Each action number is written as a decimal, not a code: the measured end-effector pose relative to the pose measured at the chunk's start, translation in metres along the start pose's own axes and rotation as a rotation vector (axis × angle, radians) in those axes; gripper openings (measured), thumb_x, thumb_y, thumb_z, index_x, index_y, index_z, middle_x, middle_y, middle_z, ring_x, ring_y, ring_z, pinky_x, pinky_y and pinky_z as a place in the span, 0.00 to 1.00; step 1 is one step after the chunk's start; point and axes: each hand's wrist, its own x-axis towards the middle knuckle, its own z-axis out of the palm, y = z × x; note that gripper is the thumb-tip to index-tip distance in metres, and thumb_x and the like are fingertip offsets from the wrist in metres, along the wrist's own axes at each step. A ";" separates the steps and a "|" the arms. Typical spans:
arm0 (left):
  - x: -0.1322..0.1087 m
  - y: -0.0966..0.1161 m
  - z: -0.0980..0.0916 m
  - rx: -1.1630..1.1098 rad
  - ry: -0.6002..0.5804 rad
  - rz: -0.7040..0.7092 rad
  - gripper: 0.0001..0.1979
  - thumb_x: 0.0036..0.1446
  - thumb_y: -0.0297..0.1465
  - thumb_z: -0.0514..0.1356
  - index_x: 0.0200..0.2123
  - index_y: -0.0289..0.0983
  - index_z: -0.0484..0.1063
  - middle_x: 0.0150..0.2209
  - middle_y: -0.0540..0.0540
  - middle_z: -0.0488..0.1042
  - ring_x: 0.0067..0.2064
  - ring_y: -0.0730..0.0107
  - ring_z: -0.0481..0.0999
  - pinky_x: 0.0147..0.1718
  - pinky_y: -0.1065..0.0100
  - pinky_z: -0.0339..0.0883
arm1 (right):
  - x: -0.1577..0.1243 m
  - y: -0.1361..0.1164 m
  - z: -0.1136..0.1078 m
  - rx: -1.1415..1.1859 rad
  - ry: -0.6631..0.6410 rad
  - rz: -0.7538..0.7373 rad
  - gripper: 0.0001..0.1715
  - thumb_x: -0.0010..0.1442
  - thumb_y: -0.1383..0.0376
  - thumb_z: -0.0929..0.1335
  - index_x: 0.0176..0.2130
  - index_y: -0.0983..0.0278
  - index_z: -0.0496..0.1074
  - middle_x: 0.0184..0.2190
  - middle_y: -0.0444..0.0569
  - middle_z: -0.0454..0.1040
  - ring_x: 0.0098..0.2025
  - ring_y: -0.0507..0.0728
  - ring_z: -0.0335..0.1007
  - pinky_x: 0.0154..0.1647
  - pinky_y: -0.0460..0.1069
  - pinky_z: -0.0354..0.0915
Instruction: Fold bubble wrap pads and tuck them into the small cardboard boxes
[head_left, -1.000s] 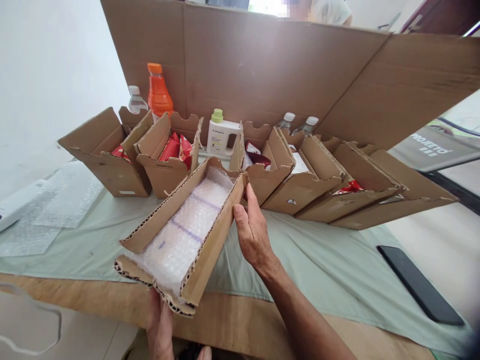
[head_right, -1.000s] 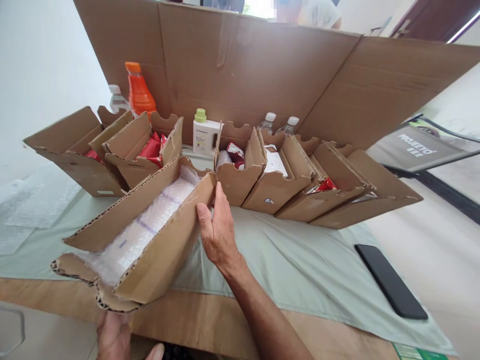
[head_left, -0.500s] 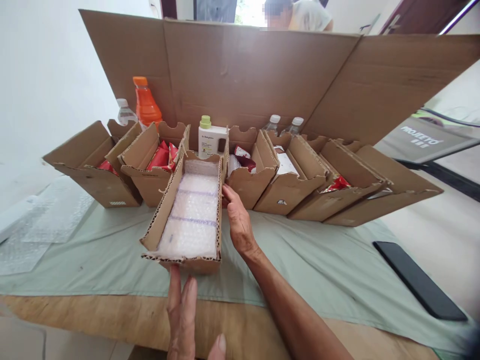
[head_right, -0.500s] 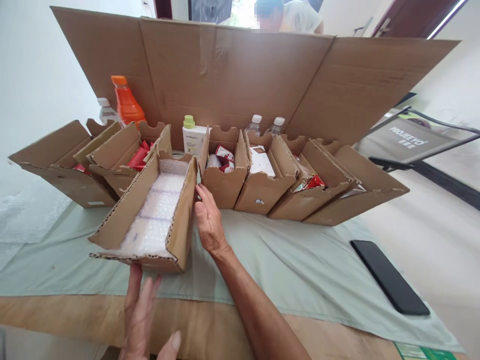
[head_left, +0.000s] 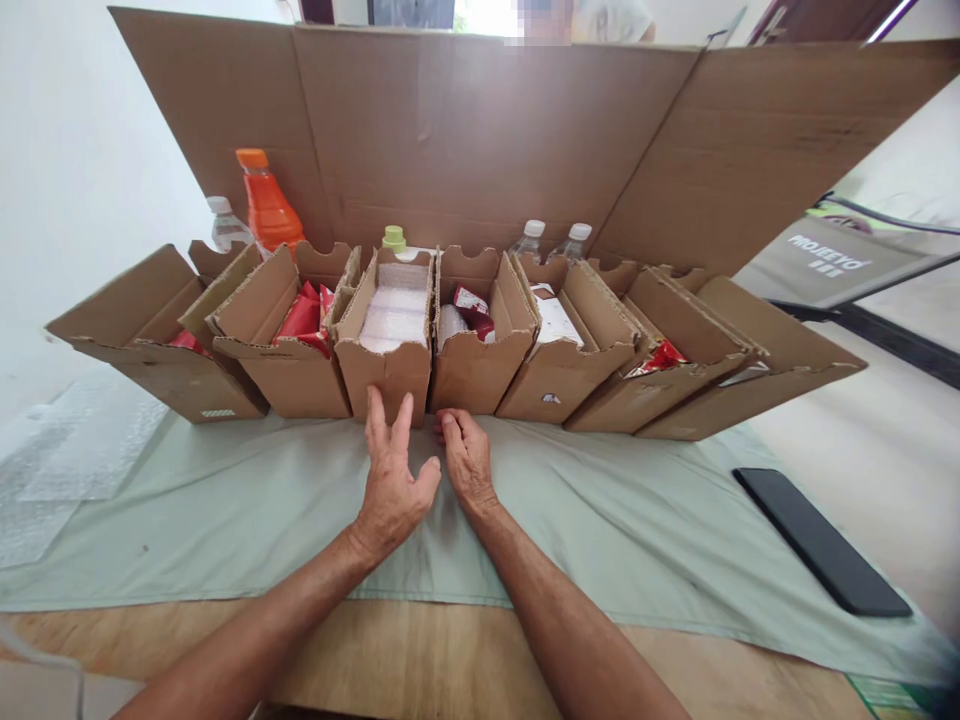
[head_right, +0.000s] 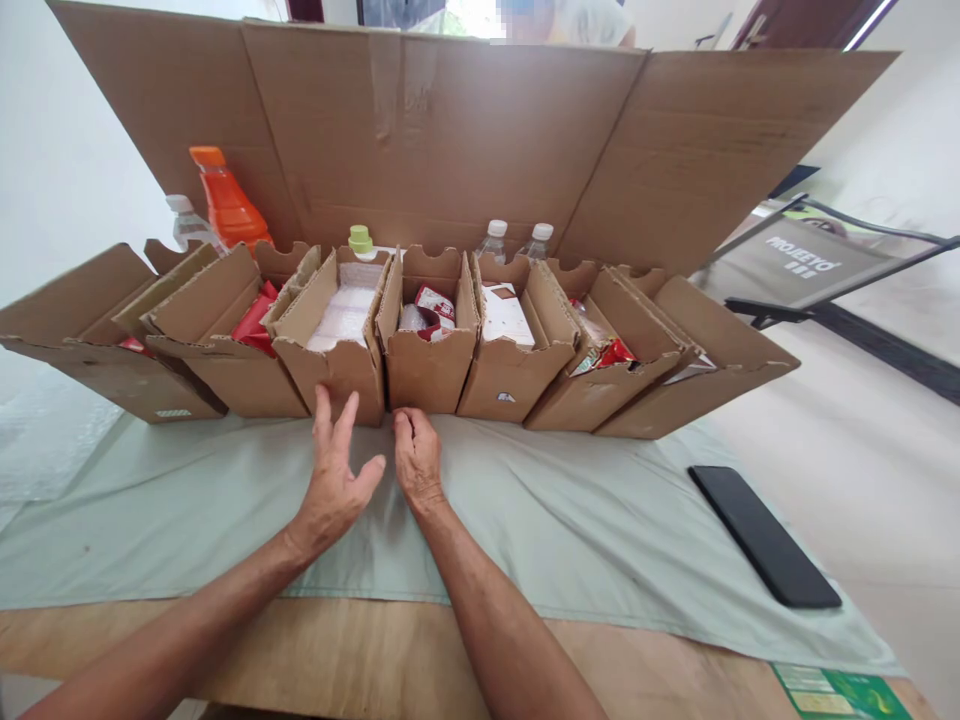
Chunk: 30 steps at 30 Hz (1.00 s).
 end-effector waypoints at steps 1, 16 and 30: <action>0.005 -0.005 0.003 -0.014 -0.037 -0.016 0.42 0.59 0.26 0.60 0.75 0.42 0.52 0.80 0.37 0.28 0.80 0.42 0.34 0.74 0.38 0.43 | 0.000 0.001 0.000 0.005 0.000 0.003 0.24 0.66 0.48 0.61 0.40 0.62 0.77 0.38 0.54 0.81 0.42 0.62 0.77 0.46 0.56 0.72; -0.084 0.001 -0.068 0.171 -0.812 0.204 0.33 0.59 0.27 0.64 0.67 0.41 0.68 0.75 0.38 0.58 0.76 0.42 0.55 0.73 0.34 0.49 | -0.009 -0.023 0.001 0.024 -0.078 -0.069 0.18 0.64 0.53 0.64 0.45 0.62 0.74 0.36 0.52 0.82 0.36 0.58 0.79 0.43 0.54 0.74; -0.121 -0.018 -0.081 -0.122 0.146 -0.055 0.22 0.66 0.24 0.59 0.61 0.46 0.71 0.54 0.44 0.80 0.55 0.64 0.81 0.54 0.65 0.76 | 0.040 -0.160 0.103 -0.677 -0.392 -0.458 0.14 0.69 0.67 0.63 0.44 0.59 0.78 0.29 0.46 0.79 0.32 0.56 0.74 0.35 0.48 0.60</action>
